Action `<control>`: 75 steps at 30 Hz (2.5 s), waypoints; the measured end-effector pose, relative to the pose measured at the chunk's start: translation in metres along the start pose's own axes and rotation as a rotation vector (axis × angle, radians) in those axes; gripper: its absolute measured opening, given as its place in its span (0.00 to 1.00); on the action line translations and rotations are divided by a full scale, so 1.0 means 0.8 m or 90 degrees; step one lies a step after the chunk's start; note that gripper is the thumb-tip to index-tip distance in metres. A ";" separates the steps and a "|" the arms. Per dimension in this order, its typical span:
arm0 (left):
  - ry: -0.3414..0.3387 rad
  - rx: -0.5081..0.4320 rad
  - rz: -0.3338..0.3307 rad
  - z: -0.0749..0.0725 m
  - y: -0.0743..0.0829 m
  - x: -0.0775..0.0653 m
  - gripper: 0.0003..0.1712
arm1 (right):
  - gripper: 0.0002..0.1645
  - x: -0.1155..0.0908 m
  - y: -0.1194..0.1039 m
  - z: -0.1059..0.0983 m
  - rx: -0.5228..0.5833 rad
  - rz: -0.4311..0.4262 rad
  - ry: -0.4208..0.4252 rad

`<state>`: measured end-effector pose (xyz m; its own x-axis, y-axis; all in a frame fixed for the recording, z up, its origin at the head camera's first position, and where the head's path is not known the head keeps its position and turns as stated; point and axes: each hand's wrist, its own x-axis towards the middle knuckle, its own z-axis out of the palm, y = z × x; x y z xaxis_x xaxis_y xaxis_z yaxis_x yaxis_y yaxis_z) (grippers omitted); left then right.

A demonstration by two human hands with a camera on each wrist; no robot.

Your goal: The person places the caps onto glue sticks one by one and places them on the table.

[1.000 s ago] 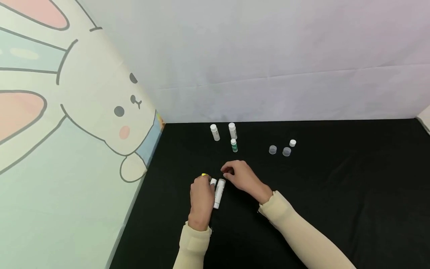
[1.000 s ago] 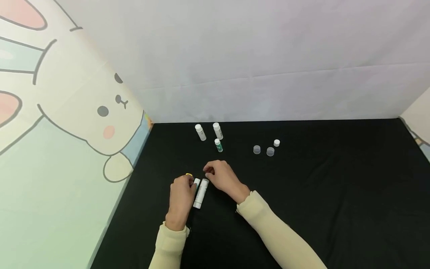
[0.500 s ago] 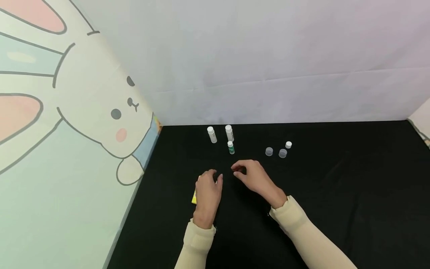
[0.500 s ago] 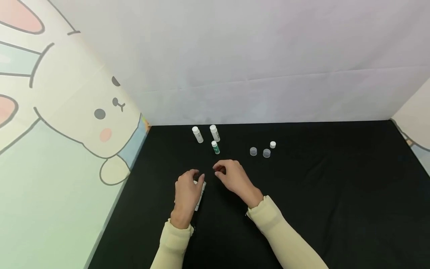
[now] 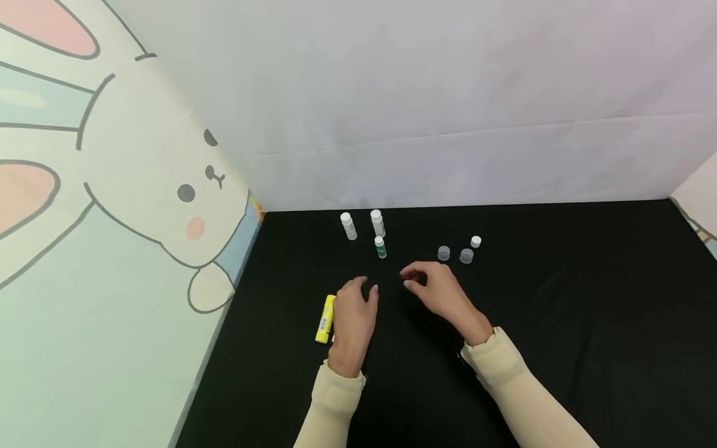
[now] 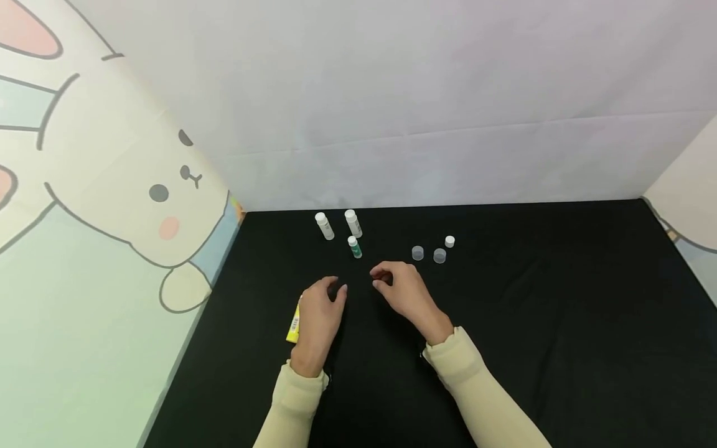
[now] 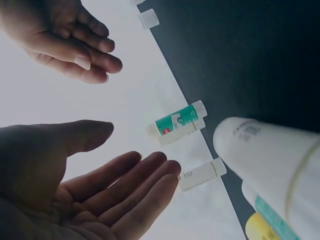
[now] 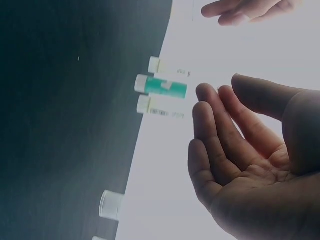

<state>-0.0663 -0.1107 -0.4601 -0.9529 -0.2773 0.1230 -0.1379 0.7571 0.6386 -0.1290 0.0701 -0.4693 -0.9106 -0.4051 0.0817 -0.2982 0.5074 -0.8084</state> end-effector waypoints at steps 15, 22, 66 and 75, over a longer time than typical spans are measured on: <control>0.016 -0.085 -0.029 0.025 0.010 0.019 0.26 | 0.12 -0.009 0.024 -0.035 -0.008 0.026 0.051; 0.013 -0.128 -0.041 0.041 0.011 0.030 0.31 | 0.12 -0.010 0.036 -0.048 -0.015 0.037 0.075; 0.090 -0.284 -0.131 0.083 0.015 0.087 0.39 | 0.12 -0.020 0.065 -0.074 -0.029 0.085 0.117; 0.084 -0.277 -0.146 0.092 0.016 0.094 0.36 | 0.12 -0.022 0.068 -0.076 -0.034 0.094 0.121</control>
<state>-0.1594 -0.0783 -0.4988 -0.8651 -0.5012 0.0197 -0.1876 0.3597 0.9140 -0.1470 0.1514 -0.4794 -0.9814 -0.1760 0.0771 -0.1682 0.5926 -0.7877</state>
